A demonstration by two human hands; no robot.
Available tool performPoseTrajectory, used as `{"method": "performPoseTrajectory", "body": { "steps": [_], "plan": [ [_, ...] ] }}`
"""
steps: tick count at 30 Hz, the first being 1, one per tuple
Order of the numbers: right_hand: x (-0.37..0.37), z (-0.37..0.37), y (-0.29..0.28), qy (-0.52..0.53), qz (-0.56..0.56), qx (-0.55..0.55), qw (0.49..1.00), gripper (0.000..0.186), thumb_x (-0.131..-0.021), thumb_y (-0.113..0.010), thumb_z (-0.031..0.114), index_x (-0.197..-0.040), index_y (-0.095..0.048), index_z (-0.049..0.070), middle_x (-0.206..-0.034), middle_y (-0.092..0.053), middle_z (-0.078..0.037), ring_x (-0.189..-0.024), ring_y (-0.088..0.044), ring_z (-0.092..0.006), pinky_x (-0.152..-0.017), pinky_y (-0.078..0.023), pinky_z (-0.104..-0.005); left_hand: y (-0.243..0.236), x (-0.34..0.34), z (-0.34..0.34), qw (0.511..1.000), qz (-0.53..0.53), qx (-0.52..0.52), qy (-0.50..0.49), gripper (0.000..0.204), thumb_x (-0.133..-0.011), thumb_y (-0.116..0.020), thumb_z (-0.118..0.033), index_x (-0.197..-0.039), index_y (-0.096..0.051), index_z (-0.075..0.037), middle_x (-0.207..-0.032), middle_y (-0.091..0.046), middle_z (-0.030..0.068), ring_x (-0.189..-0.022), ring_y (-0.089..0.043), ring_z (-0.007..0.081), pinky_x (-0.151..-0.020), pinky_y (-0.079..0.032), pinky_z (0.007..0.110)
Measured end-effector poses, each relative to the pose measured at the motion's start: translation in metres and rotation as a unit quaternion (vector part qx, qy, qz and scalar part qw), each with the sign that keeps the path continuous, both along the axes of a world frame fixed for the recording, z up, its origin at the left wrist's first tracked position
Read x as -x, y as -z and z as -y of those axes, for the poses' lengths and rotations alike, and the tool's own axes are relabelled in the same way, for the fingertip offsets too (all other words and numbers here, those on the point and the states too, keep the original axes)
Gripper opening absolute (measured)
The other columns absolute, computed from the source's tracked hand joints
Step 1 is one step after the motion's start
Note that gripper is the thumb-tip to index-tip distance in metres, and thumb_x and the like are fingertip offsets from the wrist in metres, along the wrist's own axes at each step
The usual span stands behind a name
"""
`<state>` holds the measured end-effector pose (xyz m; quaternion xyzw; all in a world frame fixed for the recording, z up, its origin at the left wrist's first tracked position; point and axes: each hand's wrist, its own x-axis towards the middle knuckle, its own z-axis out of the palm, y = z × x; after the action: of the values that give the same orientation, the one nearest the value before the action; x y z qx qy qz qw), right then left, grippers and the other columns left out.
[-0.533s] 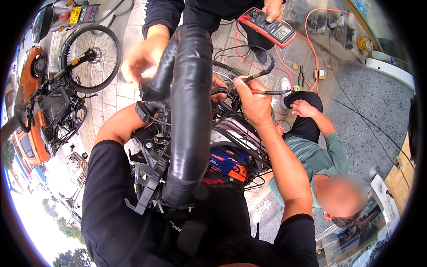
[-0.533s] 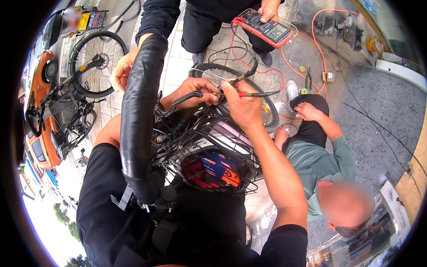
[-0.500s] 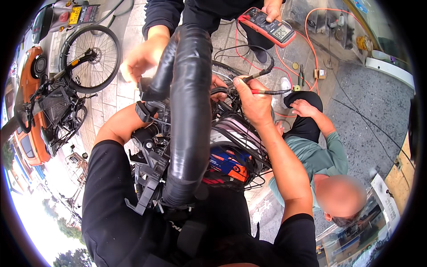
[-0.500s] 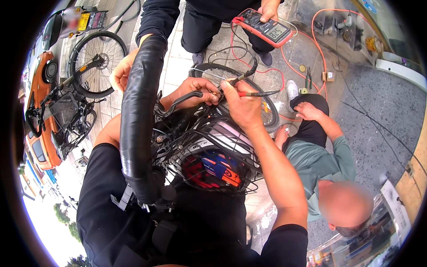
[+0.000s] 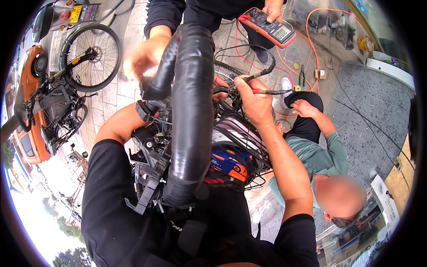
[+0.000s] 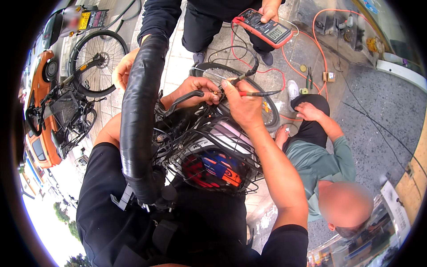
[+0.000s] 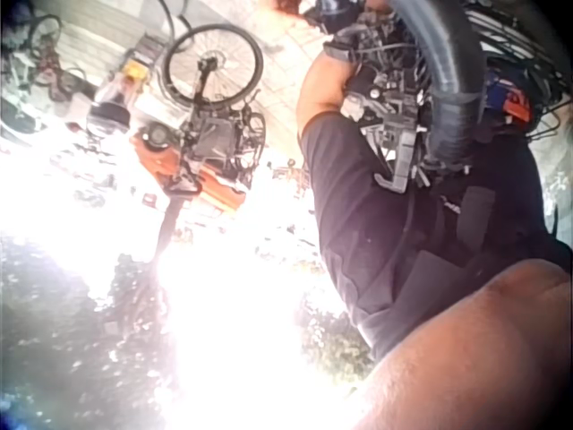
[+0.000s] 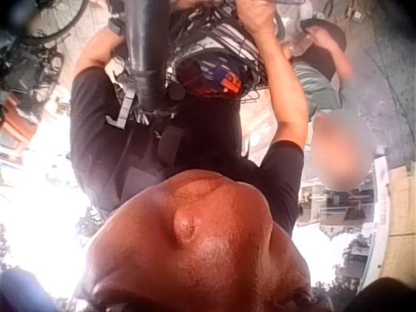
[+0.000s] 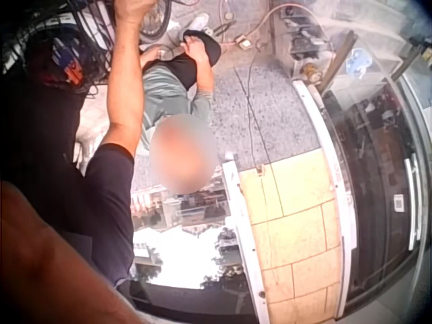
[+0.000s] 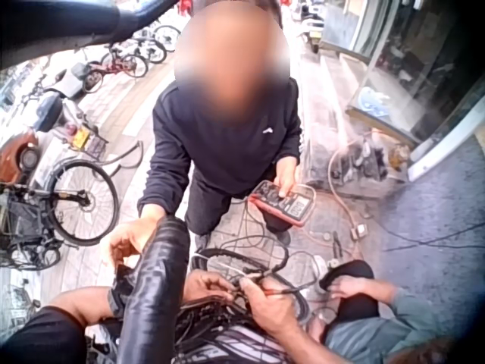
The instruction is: The person holds a multimeter and tests electrical connections on a bicycle's handlebar assembly. Another person assists by holding the multimeter probes to the wiring while the camera wearer manipulates the components.
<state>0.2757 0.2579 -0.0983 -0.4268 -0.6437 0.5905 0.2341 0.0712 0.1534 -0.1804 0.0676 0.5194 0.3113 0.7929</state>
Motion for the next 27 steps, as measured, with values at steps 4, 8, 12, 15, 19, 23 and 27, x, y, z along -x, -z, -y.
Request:
{"method": "performPoseTrajectory", "body": {
  "steps": [4, 8, 12, 15, 19, 23, 27],
  "plan": [
    [0.000, 0.001, -0.001, -0.002, 0.010, 0.008, 1.000, 0.023, -0.100, -0.078, 0.019, -0.096, -0.074, -0.003, -0.071, -0.066, -0.008, -0.065, -0.056, -0.0120, -0.061, -0.047, -0.0327, 0.001, 0.002, 0.003, 1.000, 0.017, -0.024, -0.002, 0.017, -0.102, -0.071, 0.000, -0.119, -0.071, -0.001, -0.111, -0.078, 0.0091, -0.101, -0.076, 0.0173, -0.086, -0.061, 0.031],
    [0.000, 0.000, -0.006, 0.003, 0.017, 0.016, 1.000, 0.022, -0.100, -0.077, 0.019, -0.095, -0.074, -0.002, -0.073, -0.067, -0.009, -0.067, -0.058, -0.0129, -0.063, -0.048, -0.0329, -0.010, 0.002, 0.005, 0.990, 0.068, -0.117, -0.044, 0.017, -0.102, -0.071, -0.001, -0.119, -0.071, -0.001, -0.110, -0.078, 0.0089, -0.101, -0.076, 0.0174, -0.086, -0.061, 0.030],
    [0.000, 0.000, -0.007, 0.006, 0.016, 0.029, 0.999, 0.022, -0.101, -0.077, 0.019, -0.096, -0.074, -0.002, -0.073, -0.067, -0.007, -0.068, -0.058, -0.0117, -0.063, -0.048, -0.0322, -0.017, 0.005, 0.001, 0.993, 0.066, -0.097, -0.033, 0.017, -0.102, -0.072, -0.001, -0.119, -0.072, -0.001, -0.109, -0.078, 0.0087, -0.101, -0.076, 0.0173, -0.085, -0.061, 0.030],
    [-0.001, 0.000, -0.004, 0.002, 0.016, 0.017, 1.000, 0.022, -0.101, -0.076, 0.019, -0.096, -0.074, -0.002, -0.073, -0.067, -0.006, -0.068, -0.057, -0.0104, -0.062, -0.048, -0.0315, -0.015, 0.004, 0.003, 0.990, 0.065, -0.120, -0.040, 0.017, -0.102, -0.072, -0.001, -0.118, -0.072, -0.001, -0.109, -0.078, 0.0090, -0.100, -0.076, 0.0175, -0.085, -0.061, 0.030],
    [0.002, 0.000, -0.009, 0.008, 0.011, 0.015, 1.000, 0.022, -0.100, -0.077, 0.019, -0.093, -0.074, -0.002, -0.070, -0.066, -0.007, -0.065, -0.056, -0.0115, -0.061, -0.047, -0.0322, -0.014, 0.001, 0.005, 0.986, 0.063, -0.143, -0.054, 0.017, -0.102, -0.072, -0.001, -0.118, -0.072, -0.001, -0.108, -0.078, 0.0099, -0.099, -0.076, 0.0179, -0.084, -0.061, 0.030],
    [-0.002, -0.001, 0.005, -0.010, 0.011, -0.013, 1.000, 0.022, -0.100, -0.078, 0.017, -0.091, -0.073, -0.002, -0.068, -0.064, -0.009, -0.062, -0.056, -0.0137, -0.059, -0.047, -0.0332, -0.011, 0.002, 0.004, 0.989, 0.054, -0.133, -0.045, 0.017, -0.102, -0.071, -0.001, -0.118, -0.072, -0.001, -0.109, -0.078, 0.0099, -0.100, -0.076, 0.0180, -0.085, -0.061, 0.030],
    [-0.001, 0.000, 0.005, -0.005, -0.004, -0.029, 1.000, 0.021, -0.100, -0.077, 0.016, -0.091, -0.073, -0.002, -0.069, -0.064, -0.010, -0.061, -0.057, -0.0143, -0.058, -0.047, -0.0338, -0.016, 0.002, 0.003, 0.989, 0.037, -0.139, -0.036, 0.017, -0.102, -0.071, -0.001, -0.119, -0.071, -0.001, -0.110, -0.078, 0.0094, -0.101, -0.076, 0.0179, -0.086, -0.061, 0.030]
  ]
}}
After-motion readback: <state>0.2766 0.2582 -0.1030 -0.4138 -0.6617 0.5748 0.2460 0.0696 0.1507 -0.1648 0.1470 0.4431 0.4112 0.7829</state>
